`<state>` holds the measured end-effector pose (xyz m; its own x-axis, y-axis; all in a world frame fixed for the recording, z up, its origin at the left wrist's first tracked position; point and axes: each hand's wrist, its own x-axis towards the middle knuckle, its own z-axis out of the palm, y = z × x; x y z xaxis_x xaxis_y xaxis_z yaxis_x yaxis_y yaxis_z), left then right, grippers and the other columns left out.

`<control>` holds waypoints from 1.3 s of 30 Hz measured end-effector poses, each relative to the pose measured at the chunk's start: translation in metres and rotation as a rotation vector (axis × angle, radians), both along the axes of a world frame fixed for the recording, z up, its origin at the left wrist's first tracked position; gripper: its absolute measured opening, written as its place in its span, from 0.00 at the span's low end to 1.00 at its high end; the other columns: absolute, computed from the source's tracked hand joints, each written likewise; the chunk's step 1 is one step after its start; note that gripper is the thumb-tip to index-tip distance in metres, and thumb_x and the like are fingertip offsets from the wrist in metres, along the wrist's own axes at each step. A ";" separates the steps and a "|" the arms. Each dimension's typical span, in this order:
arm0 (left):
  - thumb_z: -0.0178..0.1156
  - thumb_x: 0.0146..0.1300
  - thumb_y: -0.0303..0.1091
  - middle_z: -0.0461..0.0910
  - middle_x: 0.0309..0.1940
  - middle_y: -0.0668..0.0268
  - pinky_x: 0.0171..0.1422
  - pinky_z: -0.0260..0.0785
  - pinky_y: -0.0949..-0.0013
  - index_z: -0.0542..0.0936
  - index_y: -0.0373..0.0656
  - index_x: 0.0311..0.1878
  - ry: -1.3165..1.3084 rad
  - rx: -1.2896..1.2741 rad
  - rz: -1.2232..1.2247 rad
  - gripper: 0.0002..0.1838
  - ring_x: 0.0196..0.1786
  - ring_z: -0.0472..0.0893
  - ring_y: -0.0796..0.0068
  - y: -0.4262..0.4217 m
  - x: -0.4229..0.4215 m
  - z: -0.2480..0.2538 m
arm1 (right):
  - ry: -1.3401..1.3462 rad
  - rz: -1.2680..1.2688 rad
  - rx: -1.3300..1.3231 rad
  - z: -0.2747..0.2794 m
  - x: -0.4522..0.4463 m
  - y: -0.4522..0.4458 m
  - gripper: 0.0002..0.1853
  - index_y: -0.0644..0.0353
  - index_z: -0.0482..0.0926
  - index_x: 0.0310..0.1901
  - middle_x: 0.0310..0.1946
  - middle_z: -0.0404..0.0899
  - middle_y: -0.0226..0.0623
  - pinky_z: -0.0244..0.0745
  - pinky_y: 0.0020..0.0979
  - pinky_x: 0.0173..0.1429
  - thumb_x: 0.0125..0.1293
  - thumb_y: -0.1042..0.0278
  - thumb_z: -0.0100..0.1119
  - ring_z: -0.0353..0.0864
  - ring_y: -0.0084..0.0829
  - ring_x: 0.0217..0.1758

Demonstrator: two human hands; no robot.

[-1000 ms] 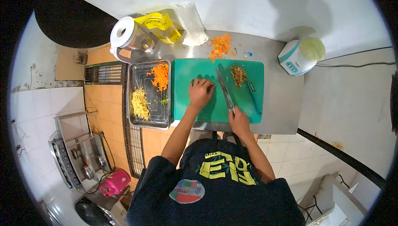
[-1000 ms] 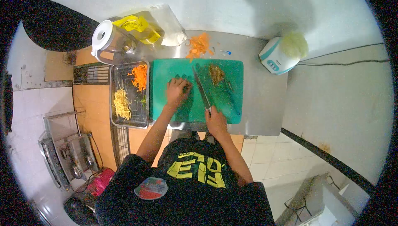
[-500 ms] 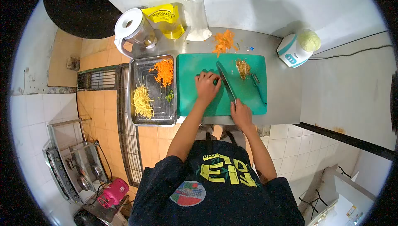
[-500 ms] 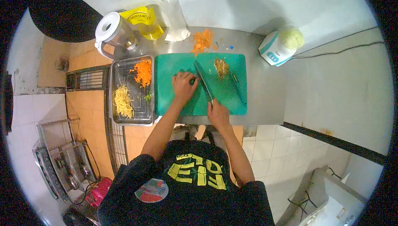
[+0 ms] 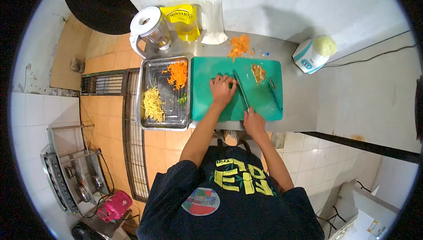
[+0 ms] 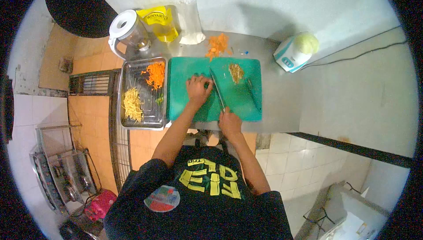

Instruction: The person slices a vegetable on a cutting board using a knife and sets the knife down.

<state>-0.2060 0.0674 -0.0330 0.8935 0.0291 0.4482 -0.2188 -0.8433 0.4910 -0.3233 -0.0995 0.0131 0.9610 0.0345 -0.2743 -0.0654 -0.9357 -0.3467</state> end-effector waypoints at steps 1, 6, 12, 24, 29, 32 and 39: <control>0.69 0.59 0.41 0.81 0.36 0.73 0.52 0.61 0.55 0.86 0.52 0.34 -0.009 -0.005 -0.001 0.06 0.46 0.76 0.65 0.001 -0.004 -0.001 | -0.001 0.005 0.003 0.002 -0.011 -0.001 0.17 0.65 0.74 0.47 0.28 0.83 0.58 0.78 0.58 0.39 0.77 0.56 0.51 0.84 0.62 0.32; 0.69 0.59 0.39 0.81 0.39 0.71 0.55 0.62 0.55 0.86 0.51 0.36 0.011 -0.048 -0.061 0.05 0.48 0.76 0.63 0.003 -0.003 -0.009 | 0.095 0.038 -0.023 0.033 -0.047 -0.026 0.18 0.66 0.74 0.49 0.29 0.83 0.59 0.78 0.59 0.41 0.77 0.55 0.50 0.85 0.62 0.34; 0.68 0.58 0.36 0.81 0.39 0.71 0.56 0.62 0.55 0.84 0.51 0.38 -0.023 -0.015 -0.051 0.06 0.49 0.76 0.63 0.003 -0.008 -0.002 | -0.041 -0.032 0.042 0.022 -0.071 -0.036 0.20 0.64 0.75 0.53 0.28 0.84 0.57 0.78 0.60 0.40 0.77 0.53 0.50 0.85 0.60 0.33; 0.68 0.60 0.38 0.81 0.38 0.69 0.55 0.63 0.54 0.84 0.49 0.37 -0.071 0.004 -0.044 0.06 0.48 0.76 0.62 0.001 -0.009 -0.001 | -0.034 -0.035 0.099 -0.001 -0.027 -0.010 0.21 0.67 0.77 0.50 0.30 0.84 0.59 0.77 0.59 0.42 0.77 0.52 0.51 0.84 0.62 0.35; 0.67 0.61 0.40 0.81 0.38 0.68 0.56 0.62 0.54 0.85 0.49 0.36 -0.020 -0.016 -0.034 0.07 0.48 0.76 0.61 0.001 -0.006 -0.005 | -0.064 -0.036 0.067 -0.007 -0.025 -0.010 0.20 0.66 0.77 0.46 0.30 0.83 0.59 0.77 0.58 0.40 0.77 0.53 0.51 0.84 0.62 0.34; 0.68 0.61 0.40 0.81 0.38 0.68 0.56 0.62 0.54 0.86 0.49 0.36 0.042 -0.046 -0.058 0.07 0.49 0.76 0.62 0.004 -0.005 -0.001 | -0.028 -0.023 0.066 -0.009 -0.021 -0.009 0.19 0.65 0.76 0.45 0.30 0.84 0.59 0.77 0.58 0.41 0.77 0.53 0.51 0.84 0.62 0.34; 0.69 0.60 0.39 0.82 0.38 0.69 0.56 0.61 0.53 0.85 0.51 0.36 0.059 -0.070 -0.107 0.05 0.49 0.76 0.62 0.008 -0.002 -0.009 | 0.035 -0.009 0.033 -0.005 -0.005 0.000 0.20 0.61 0.75 0.53 0.34 0.85 0.58 0.79 0.61 0.44 0.78 0.51 0.48 0.86 0.61 0.38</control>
